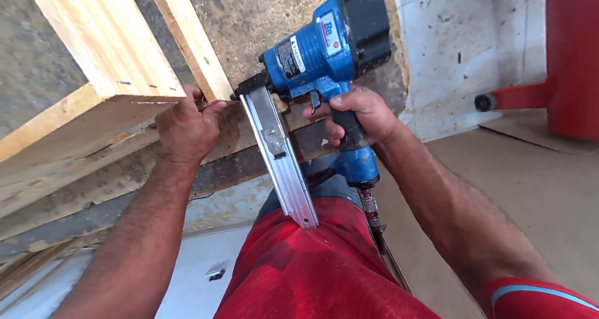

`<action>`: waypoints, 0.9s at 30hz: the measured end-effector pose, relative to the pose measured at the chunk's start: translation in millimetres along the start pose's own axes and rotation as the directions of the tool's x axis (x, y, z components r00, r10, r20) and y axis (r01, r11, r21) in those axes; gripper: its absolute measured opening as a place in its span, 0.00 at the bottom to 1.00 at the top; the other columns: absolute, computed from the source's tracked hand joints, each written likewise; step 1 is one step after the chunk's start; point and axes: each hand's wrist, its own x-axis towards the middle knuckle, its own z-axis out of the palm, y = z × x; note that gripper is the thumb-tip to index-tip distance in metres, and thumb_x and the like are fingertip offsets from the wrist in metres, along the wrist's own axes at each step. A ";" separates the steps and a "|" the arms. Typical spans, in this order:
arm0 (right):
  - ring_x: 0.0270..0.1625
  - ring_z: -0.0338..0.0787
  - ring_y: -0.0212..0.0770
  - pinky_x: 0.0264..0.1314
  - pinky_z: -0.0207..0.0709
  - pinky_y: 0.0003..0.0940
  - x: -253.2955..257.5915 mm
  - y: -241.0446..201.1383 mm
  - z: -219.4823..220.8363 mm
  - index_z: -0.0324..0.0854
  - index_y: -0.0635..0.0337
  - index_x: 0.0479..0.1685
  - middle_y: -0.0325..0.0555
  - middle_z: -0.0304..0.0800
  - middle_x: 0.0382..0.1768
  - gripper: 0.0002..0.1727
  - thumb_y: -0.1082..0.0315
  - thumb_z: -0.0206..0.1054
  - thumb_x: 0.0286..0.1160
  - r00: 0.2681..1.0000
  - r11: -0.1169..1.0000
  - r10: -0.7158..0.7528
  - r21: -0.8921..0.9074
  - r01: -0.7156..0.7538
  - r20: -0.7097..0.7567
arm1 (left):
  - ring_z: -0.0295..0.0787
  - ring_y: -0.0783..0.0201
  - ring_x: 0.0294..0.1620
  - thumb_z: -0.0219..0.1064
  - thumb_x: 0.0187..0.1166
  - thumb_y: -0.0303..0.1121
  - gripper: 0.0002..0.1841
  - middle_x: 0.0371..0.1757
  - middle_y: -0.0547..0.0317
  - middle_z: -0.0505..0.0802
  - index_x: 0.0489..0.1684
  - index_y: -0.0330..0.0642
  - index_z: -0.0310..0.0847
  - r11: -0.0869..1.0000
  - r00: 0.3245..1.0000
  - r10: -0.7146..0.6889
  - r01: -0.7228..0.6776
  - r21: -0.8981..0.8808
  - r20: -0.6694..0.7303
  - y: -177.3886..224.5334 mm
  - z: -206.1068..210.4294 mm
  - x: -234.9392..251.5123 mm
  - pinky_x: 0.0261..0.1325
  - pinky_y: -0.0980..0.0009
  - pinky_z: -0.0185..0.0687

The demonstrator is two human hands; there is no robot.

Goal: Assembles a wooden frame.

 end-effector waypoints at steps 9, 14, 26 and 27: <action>0.19 0.88 0.42 0.22 0.86 0.35 1.7 -2.0 -7.0 0.74 0.60 0.60 0.61 0.93 0.55 0.15 0.63 0.53 0.83 0.999 0.999 0.020 0.028 -0.021 0.041 | 0.94 0.38 0.52 0.63 0.84 0.59 0.33 0.49 0.37 0.94 0.66 0.33 0.73 1.000 0.999 -0.011 0.011 -0.019 -0.035 -6.7 6.4 0.5 0.54 0.38 0.85; 0.19 0.88 0.42 0.22 0.87 0.36 2.5 -6.2 -7.7 0.74 0.59 0.59 0.62 0.92 0.56 0.14 0.63 0.53 0.83 0.999 0.999 0.022 0.024 -0.023 0.050 | 0.95 0.38 0.49 0.63 0.84 0.58 0.33 0.46 0.37 0.95 0.65 0.32 0.73 1.000 0.999 -0.006 0.005 -0.011 -0.046 -4.7 6.3 0.2 0.52 0.39 0.85; 0.19 0.88 0.40 0.22 0.86 0.34 0.3 -12.1 1.0 0.73 0.59 0.64 0.58 0.93 0.57 0.18 0.64 0.59 0.77 0.998 0.996 0.061 -0.064 -0.062 -0.019 | 0.92 0.35 0.60 0.63 0.85 0.56 0.36 0.56 0.37 0.94 0.78 0.33 0.67 0.996 0.988 -0.068 0.076 -0.053 0.139 1.3 -11.7 6.3 0.63 0.34 0.81; 0.19 0.88 0.41 0.22 0.86 0.34 -1.7 -9.9 -1.5 0.74 0.58 0.65 0.60 0.92 0.59 0.19 0.63 0.60 0.77 0.999 0.999 0.038 -0.034 -0.038 -0.003 | 0.91 0.37 0.62 0.64 0.85 0.55 0.35 0.57 0.39 0.94 0.79 0.35 0.66 0.995 0.982 -0.061 0.073 -0.062 0.176 -1.6 -16.2 7.8 0.65 0.34 0.80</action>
